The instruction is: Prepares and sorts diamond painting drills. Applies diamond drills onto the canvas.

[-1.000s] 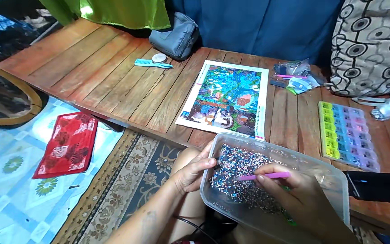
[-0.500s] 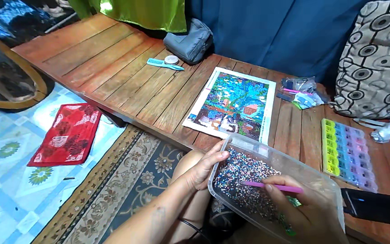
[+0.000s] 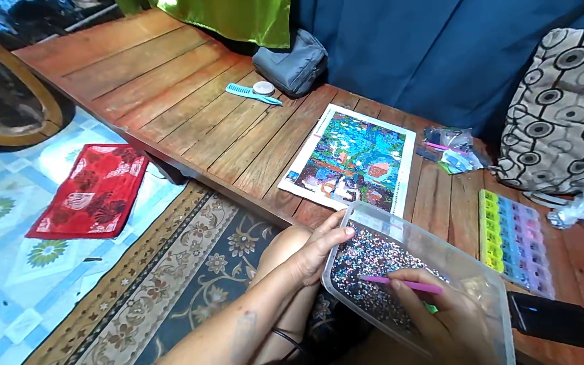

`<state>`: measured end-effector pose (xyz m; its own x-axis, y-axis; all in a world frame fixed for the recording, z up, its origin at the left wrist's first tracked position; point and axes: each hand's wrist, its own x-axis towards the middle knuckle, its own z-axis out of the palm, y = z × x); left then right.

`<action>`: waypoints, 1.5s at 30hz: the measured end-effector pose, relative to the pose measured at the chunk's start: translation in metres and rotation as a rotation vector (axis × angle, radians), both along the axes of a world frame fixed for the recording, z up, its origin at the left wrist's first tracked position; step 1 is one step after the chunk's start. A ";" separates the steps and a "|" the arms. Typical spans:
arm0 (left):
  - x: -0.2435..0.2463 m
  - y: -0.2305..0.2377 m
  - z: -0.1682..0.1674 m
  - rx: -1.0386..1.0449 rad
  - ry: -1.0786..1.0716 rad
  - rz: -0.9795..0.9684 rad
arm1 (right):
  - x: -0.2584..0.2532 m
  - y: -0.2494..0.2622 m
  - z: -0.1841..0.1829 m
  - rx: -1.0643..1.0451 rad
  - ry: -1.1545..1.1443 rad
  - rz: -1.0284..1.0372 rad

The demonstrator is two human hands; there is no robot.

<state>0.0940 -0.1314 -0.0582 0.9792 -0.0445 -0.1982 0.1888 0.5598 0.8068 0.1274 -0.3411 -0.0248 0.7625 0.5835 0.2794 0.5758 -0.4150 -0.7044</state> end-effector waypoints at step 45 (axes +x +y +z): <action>-0.002 0.000 0.002 0.027 0.029 0.010 | 0.000 0.003 -0.009 0.019 -0.050 -0.012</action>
<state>0.0917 -0.1314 -0.0560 0.9732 -0.0293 -0.2279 0.2073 0.5398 0.8158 0.1277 -0.3382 -0.0339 0.7546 0.5683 0.3281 0.6050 -0.4090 -0.6831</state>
